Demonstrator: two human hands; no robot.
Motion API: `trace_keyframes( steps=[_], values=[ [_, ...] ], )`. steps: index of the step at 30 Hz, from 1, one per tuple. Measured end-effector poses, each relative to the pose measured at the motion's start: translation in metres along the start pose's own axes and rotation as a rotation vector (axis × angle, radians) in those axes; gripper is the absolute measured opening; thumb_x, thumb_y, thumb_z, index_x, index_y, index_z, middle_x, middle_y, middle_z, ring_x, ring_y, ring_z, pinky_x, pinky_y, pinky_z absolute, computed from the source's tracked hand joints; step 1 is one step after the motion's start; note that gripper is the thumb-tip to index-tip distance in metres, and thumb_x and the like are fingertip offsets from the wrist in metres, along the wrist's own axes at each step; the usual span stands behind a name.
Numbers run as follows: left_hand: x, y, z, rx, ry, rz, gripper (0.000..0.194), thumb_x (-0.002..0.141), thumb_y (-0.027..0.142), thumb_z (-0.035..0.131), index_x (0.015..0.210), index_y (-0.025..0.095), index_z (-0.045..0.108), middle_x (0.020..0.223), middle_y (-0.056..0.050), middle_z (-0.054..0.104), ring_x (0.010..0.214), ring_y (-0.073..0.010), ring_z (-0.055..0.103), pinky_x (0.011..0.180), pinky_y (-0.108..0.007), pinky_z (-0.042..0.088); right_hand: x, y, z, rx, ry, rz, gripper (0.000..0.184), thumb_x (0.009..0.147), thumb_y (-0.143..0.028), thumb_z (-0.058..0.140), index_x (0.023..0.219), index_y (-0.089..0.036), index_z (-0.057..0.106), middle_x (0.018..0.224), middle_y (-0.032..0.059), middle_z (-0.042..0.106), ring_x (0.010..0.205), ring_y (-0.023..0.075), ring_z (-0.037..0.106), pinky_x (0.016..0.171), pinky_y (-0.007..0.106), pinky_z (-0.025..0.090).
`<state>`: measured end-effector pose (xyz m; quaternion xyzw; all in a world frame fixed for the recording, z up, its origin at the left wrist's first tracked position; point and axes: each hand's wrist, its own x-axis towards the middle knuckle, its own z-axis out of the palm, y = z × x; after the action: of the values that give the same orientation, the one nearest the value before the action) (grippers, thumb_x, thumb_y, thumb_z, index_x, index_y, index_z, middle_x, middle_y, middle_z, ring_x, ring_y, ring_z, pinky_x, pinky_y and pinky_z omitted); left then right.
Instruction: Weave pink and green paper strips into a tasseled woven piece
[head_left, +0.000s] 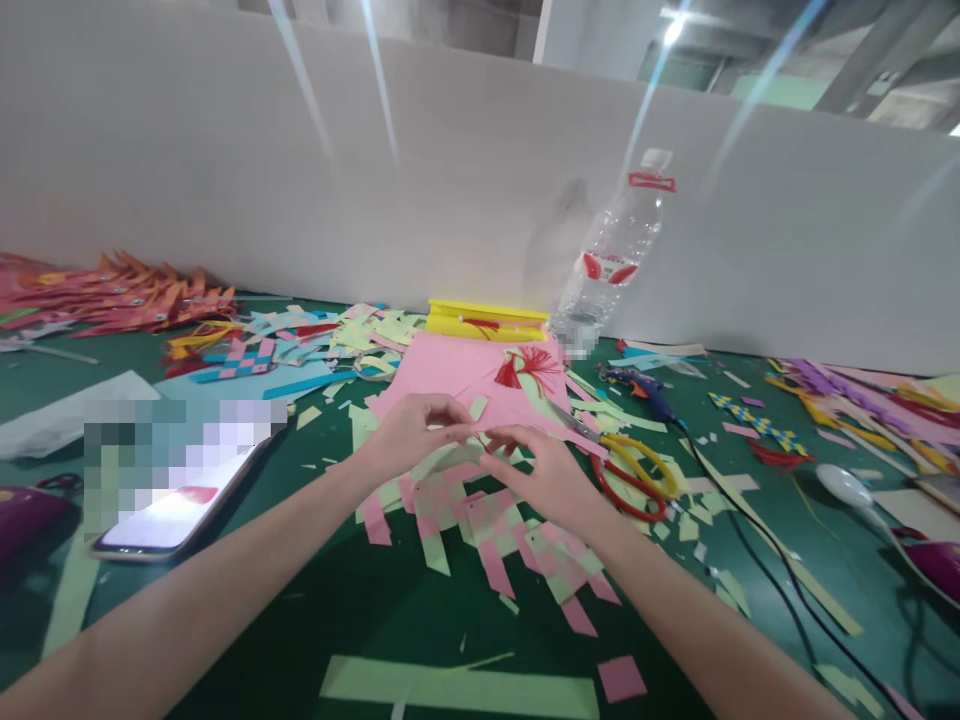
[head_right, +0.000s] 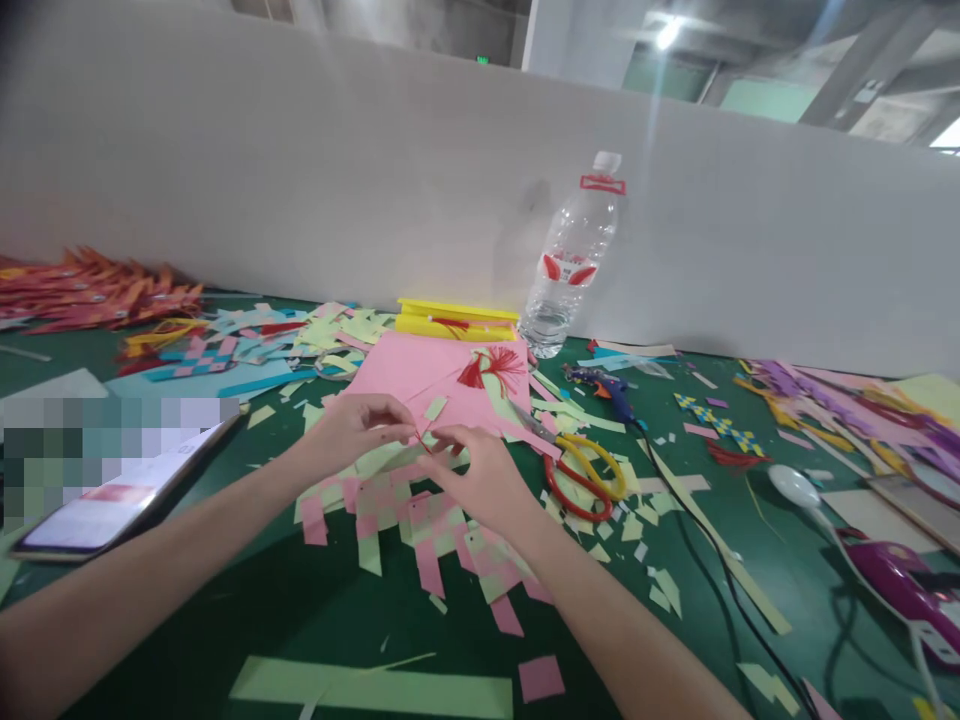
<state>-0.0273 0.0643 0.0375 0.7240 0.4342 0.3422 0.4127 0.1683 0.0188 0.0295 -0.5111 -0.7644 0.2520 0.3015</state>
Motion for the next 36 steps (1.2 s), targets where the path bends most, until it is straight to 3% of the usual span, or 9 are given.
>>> trace_keyframes(
  steps=[3,7,12,20,25,31,36],
  values=[
    [-0.011,0.004,0.01,-0.002,-0.016,-0.001,0.016,0.07,0.04,0.068,0.069,0.024,0.068,0.073,-0.002,0.071,0.07,-0.0188,0.066,0.066,-0.031,0.053,-0.008,-0.003,-0.002,0.112,-0.067,0.041,0.023,0.084,-0.039,0.06,0.094,-0.02,0.07,0.093,0.0043,0.074,0.084,0.0181,0.066,0.072,0.029,0.05],
    [-0.022,0.004,0.016,0.015,0.0,0.003,0.018,0.069,0.043,0.069,0.068,0.025,0.068,0.071,-0.002,0.07,0.069,-0.0194,0.065,0.064,-0.031,0.053,-0.016,-0.001,-0.004,0.057,-0.057,0.024,0.018,0.085,-0.029,0.059,0.074,-0.021,0.071,0.072,0.0,0.072,0.067,0.0151,0.063,0.061,0.027,0.045],
    [-0.035,-0.004,0.022,0.04,0.018,0.02,0.018,0.071,0.043,0.068,0.067,0.026,0.067,0.068,-0.001,0.068,0.063,-0.0184,0.062,0.062,-0.031,0.052,-0.027,-0.001,-0.007,-0.038,-0.05,-0.047,0.017,0.084,-0.026,0.062,0.072,-0.022,0.073,0.072,-0.0004,0.072,0.067,0.0155,0.062,0.067,0.029,0.044],
    [-0.051,-0.012,0.023,0.06,0.068,0.055,0.021,0.074,0.045,0.068,0.077,0.024,0.067,0.076,-0.001,0.068,0.065,-0.0167,0.061,0.061,-0.028,0.051,-0.034,-0.007,-0.009,-0.162,-0.055,-0.16,0.013,0.085,-0.032,0.065,0.089,-0.025,0.076,0.081,-0.0001,0.075,0.077,0.0176,0.064,0.08,0.034,0.044],
    [-0.055,-0.011,0.021,0.083,0.103,0.051,0.023,0.077,0.044,0.066,0.079,0.02,0.067,0.076,-0.001,0.068,0.065,-0.0154,0.06,0.062,-0.026,0.05,-0.035,-0.002,-0.01,-0.21,-0.044,-0.163,0.036,0.084,-0.04,0.065,0.115,-0.023,0.067,0.09,0.0017,0.075,0.086,0.0202,0.064,0.086,0.038,0.043],
    [-0.056,-0.012,0.021,0.121,0.119,0.042,0.023,0.077,0.042,0.064,0.077,0.02,0.067,0.074,-0.002,0.068,0.063,-0.0154,0.06,0.062,-0.026,0.05,-0.035,0.021,-0.004,-0.246,0.053,-0.16,0.031,0.084,-0.034,0.066,0.113,-0.023,0.065,0.093,0.0023,0.073,0.091,0.0204,0.064,0.09,0.04,0.043],
    [-0.058,-0.009,0.026,0.167,0.076,0.043,0.021,0.079,0.042,0.063,0.08,0.022,0.069,0.078,-0.001,0.071,0.068,-0.017,0.063,0.062,-0.026,0.051,-0.039,0.03,0.002,-0.271,0.072,-0.287,0.027,0.088,-0.035,0.061,0.112,-0.023,0.063,0.109,0.0052,0.07,0.105,0.0216,0.059,0.093,0.041,0.04]
  ],
)
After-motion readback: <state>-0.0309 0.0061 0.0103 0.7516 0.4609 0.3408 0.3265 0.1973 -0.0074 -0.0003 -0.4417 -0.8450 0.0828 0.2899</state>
